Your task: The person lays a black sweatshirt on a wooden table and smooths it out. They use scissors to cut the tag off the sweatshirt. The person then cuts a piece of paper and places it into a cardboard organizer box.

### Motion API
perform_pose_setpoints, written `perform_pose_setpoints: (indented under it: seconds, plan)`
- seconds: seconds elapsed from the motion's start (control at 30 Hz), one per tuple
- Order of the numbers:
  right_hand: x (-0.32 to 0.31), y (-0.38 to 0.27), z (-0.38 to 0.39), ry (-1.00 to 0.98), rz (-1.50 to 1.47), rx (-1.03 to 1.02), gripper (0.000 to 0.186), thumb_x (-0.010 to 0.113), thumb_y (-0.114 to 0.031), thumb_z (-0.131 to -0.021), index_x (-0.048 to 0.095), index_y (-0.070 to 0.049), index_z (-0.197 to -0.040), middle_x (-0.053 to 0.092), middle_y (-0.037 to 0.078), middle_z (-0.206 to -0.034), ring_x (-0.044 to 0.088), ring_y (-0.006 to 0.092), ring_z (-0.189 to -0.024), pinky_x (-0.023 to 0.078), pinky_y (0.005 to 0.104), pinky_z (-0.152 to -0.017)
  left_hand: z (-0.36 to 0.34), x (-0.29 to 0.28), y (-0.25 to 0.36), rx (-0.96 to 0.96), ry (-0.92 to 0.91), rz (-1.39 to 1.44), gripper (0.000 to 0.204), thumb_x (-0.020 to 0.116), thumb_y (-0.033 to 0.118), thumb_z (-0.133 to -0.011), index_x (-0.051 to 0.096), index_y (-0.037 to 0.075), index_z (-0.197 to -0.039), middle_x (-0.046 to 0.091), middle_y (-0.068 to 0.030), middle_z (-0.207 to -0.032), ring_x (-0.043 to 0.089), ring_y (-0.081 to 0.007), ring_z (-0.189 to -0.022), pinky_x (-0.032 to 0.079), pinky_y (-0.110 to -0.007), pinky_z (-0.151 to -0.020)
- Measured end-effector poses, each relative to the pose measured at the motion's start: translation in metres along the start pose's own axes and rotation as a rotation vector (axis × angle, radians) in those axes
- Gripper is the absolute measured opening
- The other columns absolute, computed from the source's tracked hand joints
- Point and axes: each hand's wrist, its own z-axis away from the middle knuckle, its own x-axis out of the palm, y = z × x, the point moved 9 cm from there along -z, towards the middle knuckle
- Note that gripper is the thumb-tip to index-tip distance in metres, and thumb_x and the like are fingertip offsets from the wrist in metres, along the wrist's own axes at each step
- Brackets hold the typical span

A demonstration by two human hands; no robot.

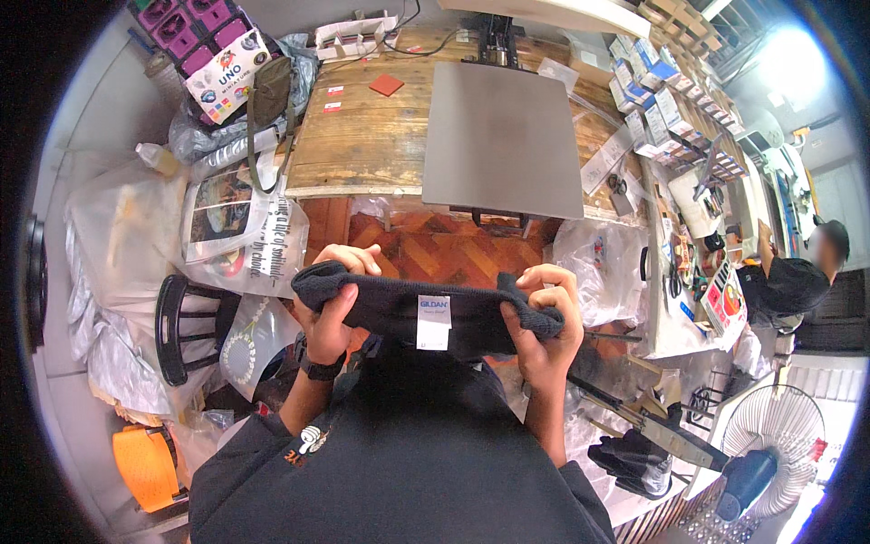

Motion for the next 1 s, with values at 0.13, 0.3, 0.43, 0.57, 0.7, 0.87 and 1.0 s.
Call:
perform_pose_setpoints:
  seconds: [0.13, 0.3, 0.43, 0.57, 0.7, 0.87, 1.0]
  plan:
    - [0.008, 0.013, 0.019, -0.048, -0.037, 0.202, 0.028, 0.073, 0.005, -0.077, 0.047, -0.005, -0.079, 0.055, 0.005, -0.079, 0.053, 0.0133, -0.075, 0.042, 0.0262, -0.069, 0.005, -0.021, -0.006, -0.109, 0.022, -0.138, 0.008, 0.063, 0.003, -0.081, 0.057, -0.002, -0.082, 0.055, -0.0060, -0.082, 0.053, -0.0154, -0.072, 0.042, -0.027, -0.069]
    - [0.017, 0.030, 0.038, -0.399, -0.014, 0.495, 0.030, 0.079, -0.018, -0.078, 0.054, -0.004, -0.085, 0.055, 0.002, -0.069, 0.051, 0.0093, -0.067, 0.041, 0.0268, -0.059, 0.003, -0.033, 0.012, 0.059, -0.253, -0.449, 0.018, 0.069, 0.009, -0.078, 0.054, 0.001, -0.075, 0.047, -0.0061, -0.069, 0.045, -0.0156, -0.059, 0.035, -0.030, -0.054]
    - [-0.033, 0.067, 0.061, -0.567, 0.091, 0.657, 0.036, 0.084, -0.028, -0.073, 0.059, -0.002, -0.077, 0.053, -0.003, -0.068, 0.049, 0.0075, -0.067, 0.040, 0.0274, -0.059, -0.002, -0.070, 0.010, 0.040, -0.403, -0.710, 0.044, 0.086, 0.024, -0.071, 0.046, 0.007, -0.070, 0.046, -0.0048, -0.064, 0.045, -0.0160, -0.056, 0.039, -0.030, -0.052]
    - [-0.090, 0.023, -0.018, -0.410, 0.309, 0.304, 0.037, 0.089, -0.024, -0.068, 0.063, -0.003, -0.083, 0.056, -0.001, -0.073, 0.053, 0.0114, -0.071, 0.044, 0.0303, -0.066, -0.054, -0.042, 0.047, 0.144, -0.444, -0.870, 0.047, 0.092, 0.028, -0.066, 0.051, 0.008, -0.079, 0.055, -0.0032, -0.076, 0.054, -0.0139, -0.067, 0.046, -0.028, -0.064]
    - [-0.122, -0.045, -0.085, -0.110, 0.415, -0.124, 0.026, 0.080, -0.008, -0.074, 0.059, -0.002, -0.087, 0.057, 0.002, -0.079, 0.052, 0.0129, -0.080, 0.043, 0.0282, -0.076, -0.092, -0.017, 0.130, 0.320, -0.144, -0.742, 0.046, 0.089, 0.020, -0.067, 0.063, 0.003, -0.100, 0.063, -0.0066, -0.087, 0.061, -0.0181, -0.079, 0.048, -0.029, -0.074]
    - [-0.166, 0.103, -0.057, -0.267, 0.334, 0.355, 0.017, 0.073, 0.002, -0.078, 0.059, -0.001, -0.086, 0.058, 0.001, -0.073, 0.054, 0.0087, -0.071, 0.044, 0.0251, -0.067, -0.085, -0.038, 0.051, 0.195, -0.306, -1.143, 0.020, 0.076, 0.015, -0.081, 0.064, -0.001, -0.086, 0.062, -0.0117, -0.074, 0.062, -0.0238, -0.067, 0.047, -0.032, -0.065]
    - [-0.182, 0.084, -0.092, -0.159, 0.298, 0.223, 0.011, 0.070, 0.001, -0.079, 0.061, 0.001, -0.086, 0.059, 0.003, -0.082, 0.055, 0.0108, -0.077, 0.043, 0.0263, -0.072, -0.082, -0.038, 0.049, 0.197, -0.039, -1.100, 0.017, 0.075, 0.012, -0.082, 0.063, -0.001, -0.085, 0.062, -0.0095, -0.073, 0.059, -0.0181, -0.066, 0.046, -0.031, -0.063]
